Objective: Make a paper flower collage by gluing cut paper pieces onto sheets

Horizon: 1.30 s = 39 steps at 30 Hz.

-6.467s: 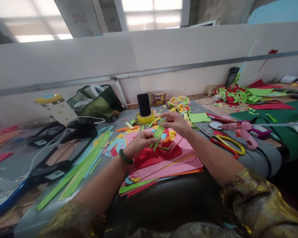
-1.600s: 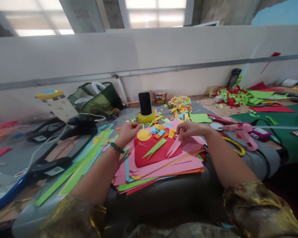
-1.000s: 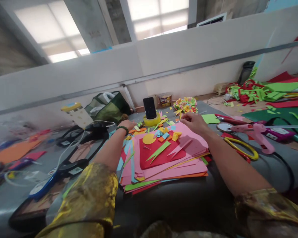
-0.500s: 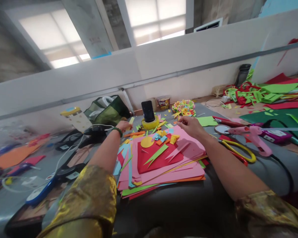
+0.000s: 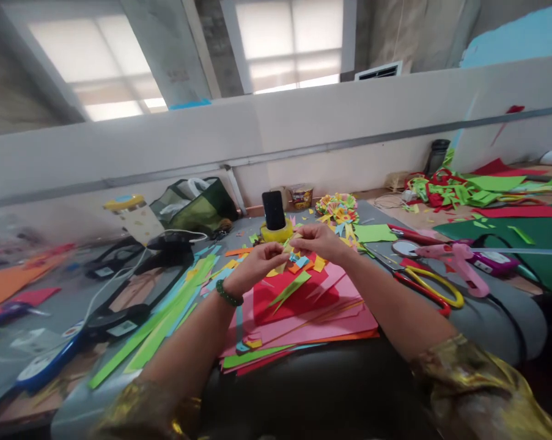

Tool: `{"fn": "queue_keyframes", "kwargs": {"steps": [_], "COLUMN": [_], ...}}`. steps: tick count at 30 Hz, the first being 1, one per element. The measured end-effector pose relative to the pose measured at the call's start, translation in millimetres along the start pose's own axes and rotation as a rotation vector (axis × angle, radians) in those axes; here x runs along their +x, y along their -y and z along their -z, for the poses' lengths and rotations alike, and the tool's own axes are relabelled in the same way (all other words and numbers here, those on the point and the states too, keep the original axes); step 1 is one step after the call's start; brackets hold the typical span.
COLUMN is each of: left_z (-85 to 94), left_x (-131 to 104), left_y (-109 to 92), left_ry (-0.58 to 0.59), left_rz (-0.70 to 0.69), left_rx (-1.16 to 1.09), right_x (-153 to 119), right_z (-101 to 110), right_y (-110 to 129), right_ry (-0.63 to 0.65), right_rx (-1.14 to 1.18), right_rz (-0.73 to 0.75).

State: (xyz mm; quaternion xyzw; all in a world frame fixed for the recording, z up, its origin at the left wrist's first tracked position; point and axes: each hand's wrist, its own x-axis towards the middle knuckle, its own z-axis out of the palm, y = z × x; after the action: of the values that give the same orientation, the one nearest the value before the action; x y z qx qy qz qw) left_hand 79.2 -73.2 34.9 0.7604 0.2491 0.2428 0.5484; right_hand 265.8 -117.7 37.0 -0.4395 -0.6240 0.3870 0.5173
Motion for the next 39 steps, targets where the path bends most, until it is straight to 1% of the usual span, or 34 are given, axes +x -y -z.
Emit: {"fn": "queue_keyframes", "kwargs": {"steps": [2, 5, 7, 9, 11, 13, 17, 20, 24, 27, 32, 36, 39], "left_z": [0.9, 1.2, 0.0, -1.2, -1.3, -0.2, 2.5, 0.4, -7.0, -11.1, -13.9, -16.1, -17.7], "left_x": [-1.0, -1.2, -0.5, 0.5, 1.8, 3.1, 4.7, 3.8, 0.5, -1.0, -0.9, -0.4, 0.2], "left_y": [3.6, 8.7, 11.5, 13.7, 15.7, 18.1, 22.0, 20.4, 13.2, 11.3, 13.4, 13.0, 13.3], "left_ry": [0.049, 0.098, 0.093, 0.08, 0.083, 0.103, 0.151, 0.166, 0.095, 0.049, 0.001, -0.009, -0.01], "left_rz": [0.076, 0.178, 0.202, 0.202, 0.198, 0.201, 0.175, 0.106, -0.027, -0.087, -0.093, -0.124, -0.114], "left_rx": [-0.129, -0.343, -0.407, -0.416, -0.4, -0.38, -0.305, -0.189, 0.027, 0.157, 0.21, 0.258, 0.247], "right_x": [-2.3, -5.6, -7.1, -8.2, -9.1, -9.6, -9.4, -9.0, -9.0, -8.9, -8.7, -8.3, -7.6], "right_z": [5.9, 13.7, 15.4, 14.7, 13.1, 12.2, 13.9, 15.6, 15.2, 13.3, 9.9, 9.1, 9.8], "right_y": [-6.6, -11.8, -12.5, -12.3, -12.0, -12.1, -12.8, -12.1, -9.9, -9.1, -9.4, -11.0, -14.1], "right_ry": [-0.004, 0.039, 0.082, 0.127, 0.162, 0.169, 0.116, 0.089, 0.076, 0.062, 0.029, 0.011, -0.012], "right_rx": [0.023, 0.035, 0.042, 0.045, 0.034, 0.008, -0.024, -0.024, -0.031, -0.048, -0.07, -0.092, -0.085], "right_rz": [0.026, 0.05, 0.056, 0.062, 0.07, 0.073, 0.062, 0.043, 0.011, 0.009, 0.022, 0.045, 0.031]}}
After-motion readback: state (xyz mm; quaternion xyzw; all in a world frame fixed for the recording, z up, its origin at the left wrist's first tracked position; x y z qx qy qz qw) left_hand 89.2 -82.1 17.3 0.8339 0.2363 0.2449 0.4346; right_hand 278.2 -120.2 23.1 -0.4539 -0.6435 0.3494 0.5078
